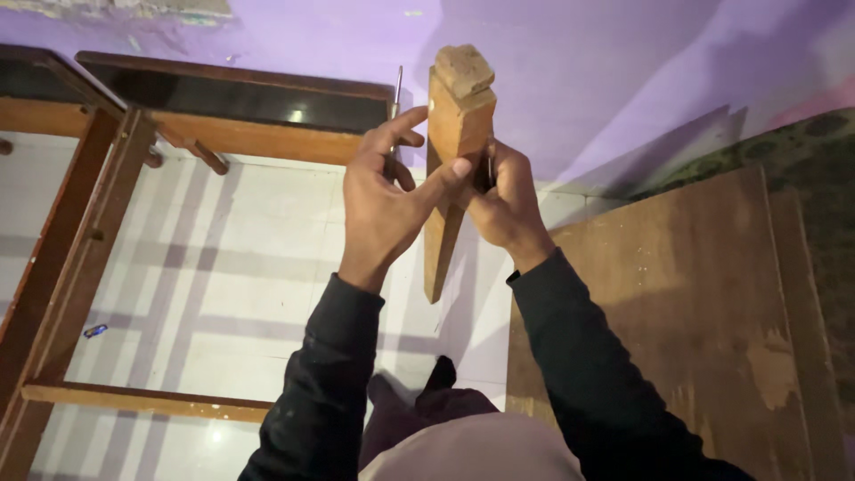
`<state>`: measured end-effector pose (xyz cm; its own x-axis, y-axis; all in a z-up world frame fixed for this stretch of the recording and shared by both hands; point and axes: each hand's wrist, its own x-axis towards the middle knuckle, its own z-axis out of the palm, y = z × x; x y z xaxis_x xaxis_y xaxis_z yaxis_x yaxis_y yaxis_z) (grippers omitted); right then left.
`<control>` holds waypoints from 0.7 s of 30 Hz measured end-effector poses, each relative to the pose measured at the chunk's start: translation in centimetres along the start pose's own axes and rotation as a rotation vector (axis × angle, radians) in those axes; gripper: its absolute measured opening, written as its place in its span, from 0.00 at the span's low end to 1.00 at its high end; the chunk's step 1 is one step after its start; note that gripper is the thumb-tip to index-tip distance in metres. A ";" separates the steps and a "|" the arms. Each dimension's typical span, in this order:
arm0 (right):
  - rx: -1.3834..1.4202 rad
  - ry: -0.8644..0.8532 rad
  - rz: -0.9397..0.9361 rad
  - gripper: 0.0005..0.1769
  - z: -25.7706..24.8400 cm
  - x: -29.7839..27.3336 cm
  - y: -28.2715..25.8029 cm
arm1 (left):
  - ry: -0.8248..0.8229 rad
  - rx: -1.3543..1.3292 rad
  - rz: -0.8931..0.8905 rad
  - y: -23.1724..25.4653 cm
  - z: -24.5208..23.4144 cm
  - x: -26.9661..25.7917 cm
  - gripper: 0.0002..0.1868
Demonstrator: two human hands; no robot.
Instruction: The person uses a screwdriver and a chisel to remove wooden slats from a wooden frame. They then place the removed slats on a nearby surface and continue to work on the frame.
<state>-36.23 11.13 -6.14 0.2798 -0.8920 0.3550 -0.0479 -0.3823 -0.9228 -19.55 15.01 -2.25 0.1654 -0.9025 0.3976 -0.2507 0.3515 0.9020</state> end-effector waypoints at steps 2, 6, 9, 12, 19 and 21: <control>-0.001 -0.023 0.057 0.08 -0.1 -0.8 -0.1 | 0.008 -0.014 -0.009 0.5 -0.2 -0.9 0.32; 0.096 -0.116 0.068 0.09 0.3 -2.9 -0.8 | 0.025 -0.043 0.054 1.3 -0.8 -3.5 0.27; 0.148 -0.119 0.117 0.11 1.4 -4.6 -1.7 | 0.083 -0.026 0.096 1.6 -1.6 -5.2 0.25; 0.157 -0.177 0.013 0.15 2.6 -5.6 -3.0 | 0.191 -0.009 0.120 1.9 -2.2 -7.3 0.25; 0.184 -0.034 0.058 0.13 7.1 -9.7 -3.2 | 0.426 0.165 0.149 2.5 -3.0 -12.2 0.27; 0.024 0.064 0.028 0.12 8.1 -11.2 -3.1 | 0.474 0.190 0.186 2.9 -2.8 -12.9 0.26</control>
<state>-31.48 24.28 -8.47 0.2169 -0.9162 0.3370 -0.0311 -0.3516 -0.9356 -19.76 28.40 -4.28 0.5030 -0.6029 0.6194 -0.4775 0.4035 0.7805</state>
